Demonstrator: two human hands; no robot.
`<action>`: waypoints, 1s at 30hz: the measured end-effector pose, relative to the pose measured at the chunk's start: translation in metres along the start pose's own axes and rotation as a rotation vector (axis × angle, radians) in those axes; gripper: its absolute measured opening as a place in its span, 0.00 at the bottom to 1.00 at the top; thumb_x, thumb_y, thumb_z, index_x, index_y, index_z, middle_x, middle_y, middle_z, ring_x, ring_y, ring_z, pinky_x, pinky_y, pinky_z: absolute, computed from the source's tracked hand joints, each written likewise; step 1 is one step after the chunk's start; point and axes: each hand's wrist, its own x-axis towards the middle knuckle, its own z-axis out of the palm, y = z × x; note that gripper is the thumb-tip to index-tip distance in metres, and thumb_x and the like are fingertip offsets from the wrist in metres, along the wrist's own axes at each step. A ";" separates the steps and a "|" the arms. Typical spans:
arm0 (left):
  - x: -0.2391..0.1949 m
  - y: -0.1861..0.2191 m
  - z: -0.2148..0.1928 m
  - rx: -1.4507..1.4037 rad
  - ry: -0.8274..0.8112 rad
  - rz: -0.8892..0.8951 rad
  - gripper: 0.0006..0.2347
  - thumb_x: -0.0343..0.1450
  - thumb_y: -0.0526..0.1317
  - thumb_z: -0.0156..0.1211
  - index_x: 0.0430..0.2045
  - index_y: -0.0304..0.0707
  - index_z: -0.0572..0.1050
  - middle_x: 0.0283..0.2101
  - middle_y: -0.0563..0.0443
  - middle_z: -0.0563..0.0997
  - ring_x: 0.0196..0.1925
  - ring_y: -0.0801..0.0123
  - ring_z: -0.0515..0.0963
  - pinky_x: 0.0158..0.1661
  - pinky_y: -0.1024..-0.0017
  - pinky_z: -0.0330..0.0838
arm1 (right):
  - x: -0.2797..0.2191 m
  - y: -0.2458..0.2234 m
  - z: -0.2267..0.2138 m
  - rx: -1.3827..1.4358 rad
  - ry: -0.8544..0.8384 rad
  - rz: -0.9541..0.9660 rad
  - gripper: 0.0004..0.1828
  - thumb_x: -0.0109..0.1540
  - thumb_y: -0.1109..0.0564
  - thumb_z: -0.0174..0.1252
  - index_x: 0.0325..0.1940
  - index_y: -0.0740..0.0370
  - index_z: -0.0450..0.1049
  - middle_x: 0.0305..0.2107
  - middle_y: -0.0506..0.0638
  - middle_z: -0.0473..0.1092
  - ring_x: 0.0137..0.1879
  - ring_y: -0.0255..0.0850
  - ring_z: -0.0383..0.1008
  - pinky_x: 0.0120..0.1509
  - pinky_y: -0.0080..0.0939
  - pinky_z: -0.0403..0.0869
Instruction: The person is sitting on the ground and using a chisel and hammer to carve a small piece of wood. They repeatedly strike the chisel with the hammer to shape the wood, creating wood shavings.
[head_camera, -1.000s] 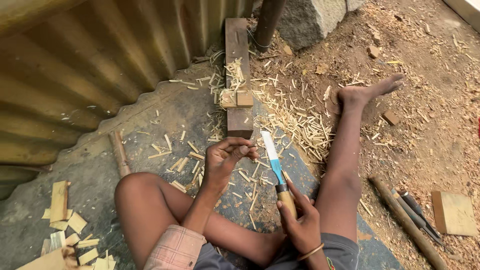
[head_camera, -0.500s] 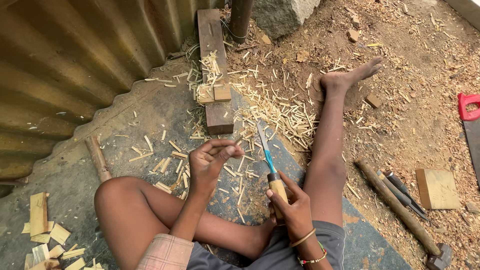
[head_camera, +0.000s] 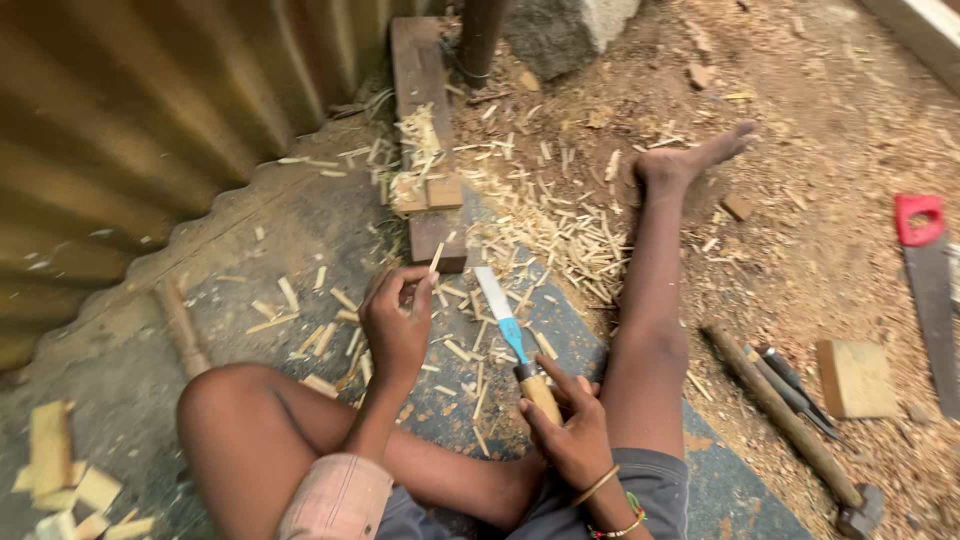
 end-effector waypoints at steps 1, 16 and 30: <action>-0.005 0.002 0.001 0.052 -0.020 0.072 0.03 0.69 0.32 0.67 0.33 0.32 0.80 0.35 0.45 0.82 0.37 0.60 0.81 0.37 0.63 0.74 | 0.002 0.002 -0.001 -0.073 0.017 -0.094 0.36 0.55 0.58 0.71 0.69 0.58 0.72 0.29 0.55 0.75 0.37 0.38 0.71 0.45 0.38 0.71; 0.001 0.070 0.130 -0.075 -0.438 -0.098 0.06 0.68 0.38 0.66 0.25 0.36 0.78 0.24 0.43 0.81 0.28 0.53 0.82 0.31 0.58 0.75 | 0.002 0.025 -0.003 0.210 -0.064 0.171 0.34 0.56 0.61 0.64 0.68 0.61 0.69 0.27 0.53 0.76 0.23 0.35 0.70 0.23 0.35 0.68; 0.001 -0.115 -0.109 0.380 -0.241 -0.561 0.04 0.61 0.37 0.72 0.23 0.44 0.82 0.30 0.46 0.85 0.35 0.53 0.86 0.38 0.60 0.78 | 0.005 -0.001 0.003 0.275 -0.060 0.245 0.35 0.57 0.61 0.66 0.69 0.63 0.69 0.30 0.54 0.77 0.24 0.35 0.71 0.24 0.36 0.67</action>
